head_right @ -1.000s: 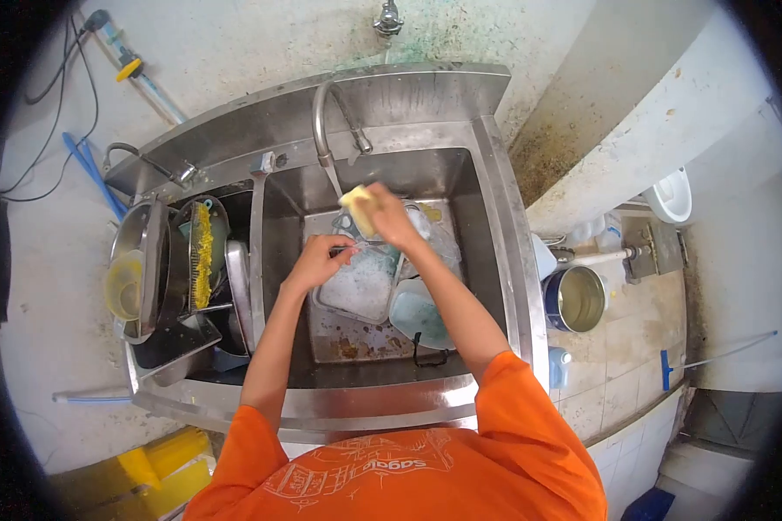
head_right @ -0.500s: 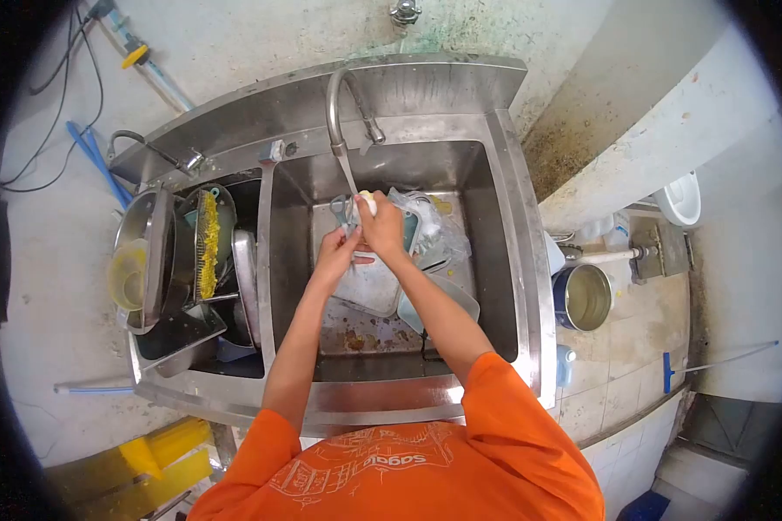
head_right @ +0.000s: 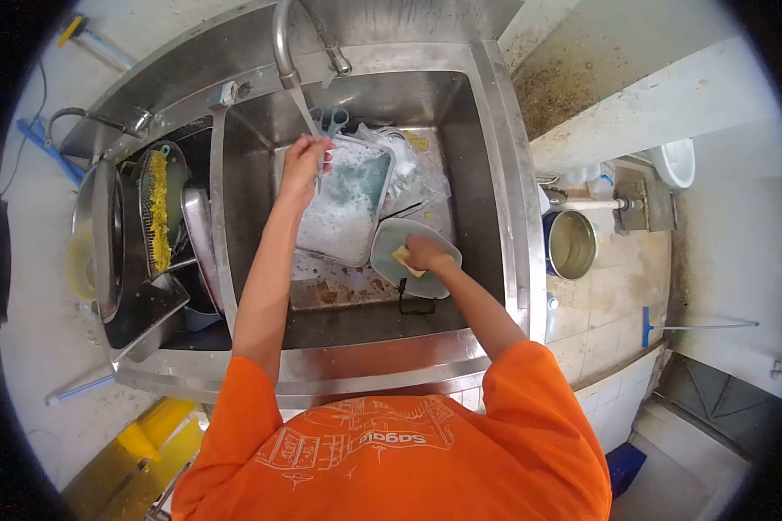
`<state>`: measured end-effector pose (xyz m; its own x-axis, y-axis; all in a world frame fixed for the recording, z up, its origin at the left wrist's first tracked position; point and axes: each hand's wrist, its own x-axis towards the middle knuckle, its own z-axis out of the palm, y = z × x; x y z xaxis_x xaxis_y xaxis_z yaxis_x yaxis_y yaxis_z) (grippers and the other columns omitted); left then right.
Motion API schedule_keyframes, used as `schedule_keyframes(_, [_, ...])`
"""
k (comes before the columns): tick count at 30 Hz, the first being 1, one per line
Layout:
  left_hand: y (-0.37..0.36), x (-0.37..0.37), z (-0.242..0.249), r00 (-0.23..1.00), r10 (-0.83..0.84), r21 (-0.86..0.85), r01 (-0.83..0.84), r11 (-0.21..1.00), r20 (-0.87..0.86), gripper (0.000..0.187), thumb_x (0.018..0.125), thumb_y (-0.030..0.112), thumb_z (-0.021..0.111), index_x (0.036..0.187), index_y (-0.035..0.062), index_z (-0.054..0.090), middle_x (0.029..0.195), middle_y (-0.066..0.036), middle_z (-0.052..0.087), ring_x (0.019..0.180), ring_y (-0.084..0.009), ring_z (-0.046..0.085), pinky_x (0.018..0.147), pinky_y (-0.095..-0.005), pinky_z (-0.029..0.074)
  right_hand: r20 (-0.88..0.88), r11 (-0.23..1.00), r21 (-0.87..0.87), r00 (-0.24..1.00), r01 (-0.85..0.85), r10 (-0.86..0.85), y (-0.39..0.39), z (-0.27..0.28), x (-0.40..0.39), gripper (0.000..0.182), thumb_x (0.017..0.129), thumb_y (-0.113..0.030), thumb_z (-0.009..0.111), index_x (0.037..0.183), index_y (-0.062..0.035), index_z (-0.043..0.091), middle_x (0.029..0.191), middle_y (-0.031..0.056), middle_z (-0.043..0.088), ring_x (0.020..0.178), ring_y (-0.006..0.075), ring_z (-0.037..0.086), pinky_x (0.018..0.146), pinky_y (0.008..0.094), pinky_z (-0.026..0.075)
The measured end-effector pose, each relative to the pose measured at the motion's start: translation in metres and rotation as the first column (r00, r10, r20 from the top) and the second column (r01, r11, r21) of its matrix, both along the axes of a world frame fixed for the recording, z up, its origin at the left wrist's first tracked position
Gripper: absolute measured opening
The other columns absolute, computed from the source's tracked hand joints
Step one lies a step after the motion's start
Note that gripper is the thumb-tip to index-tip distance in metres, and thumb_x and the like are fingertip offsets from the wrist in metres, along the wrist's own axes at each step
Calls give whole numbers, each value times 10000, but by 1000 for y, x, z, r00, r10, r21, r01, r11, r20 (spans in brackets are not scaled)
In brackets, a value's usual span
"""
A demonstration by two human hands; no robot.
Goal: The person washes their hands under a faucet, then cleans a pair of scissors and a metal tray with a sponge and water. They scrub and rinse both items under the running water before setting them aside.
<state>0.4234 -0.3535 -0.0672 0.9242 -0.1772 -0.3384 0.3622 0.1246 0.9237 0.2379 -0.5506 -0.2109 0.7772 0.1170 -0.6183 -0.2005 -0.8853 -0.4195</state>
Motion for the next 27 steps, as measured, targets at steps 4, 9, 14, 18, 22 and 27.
schedule_keyframes(4, [2, -6, -7, 1000, 26, -240, -26, 970, -4, 136, 880, 165, 610, 885, 47, 541, 851, -52, 577, 652, -101, 518, 588, -246, 480, -188, 975, -179, 977, -135, 101, 12, -66, -6, 293, 744, -156, 601, 992, 0, 595, 1023, 217, 614, 976, 351, 589, 832, 421, 467])
schedule_keyframes(9, [19, -13, 8, 999, 31, 1, -31, 1000, -34, 150, 877, 188, 616, 961, 73, 572, 901, -69, 661, 747, -98, 567, 663, -258, 480, 114, 938, -241, 967, 248, -226, 32, -118, -31, 288, 730, -167, 638, 976, -17, 640, 1030, 155, 633, 921, 321, 625, 787, 413, 509])
schedule_keyframes(14, [22, -19, 12, 1000, 14, -155, -15, 988, -8, 155, 900, 170, 580, 957, 27, 584, 918, -106, 678, 719, -110, 583, 597, -226, 453, -70, 959, -196, 972, 205, -223, 25, -78, -9, 415, 664, -245, 739, 985, -5, 631, 1026, 168, 634, 898, 322, 629, 777, 397, 509])
schedule_keyframes(18, [25, -28, 6, 999, 22, -113, -19, 993, 27, 140, 904, 156, 570, 955, 26, 581, 876, -91, 681, 639, -85, 547, 547, -211, 421, -183, 995, 35, 980, 91, -83, 18, 17, 1, 518, 614, -247, 803, 1026, -3, 605, 982, 173, 642, 872, 301, 634, 768, 368, 495])
schedule_keyframes(22, [31, -36, 8, 998, -10, -1, 10, 1000, 56, 135, 910, 159, 558, 905, 27, 589, 821, -57, 668, 608, -48, 473, 531, -202, 377, 151, 804, 556, 926, 210, -346, 8, 100, -2, 397, 694, -148, 751, 1025, -2, 587, 992, 163, 627, 863, 295, 619, 766, 352, 473])
schedule_keyframes(27, [20, -47, 24, 993, -37, 134, 23, 991, 108, 139, 907, 138, 553, 877, 19, 618, 766, -37, 662, 583, -30, 446, 498, -184, 348, 703, 810, 578, 443, 101, -557, 51, 198, 65, 268, 769, -43, 645, 1020, -19, 556, 939, 148, 551, 859, 328, 560, 744, 368, 464])
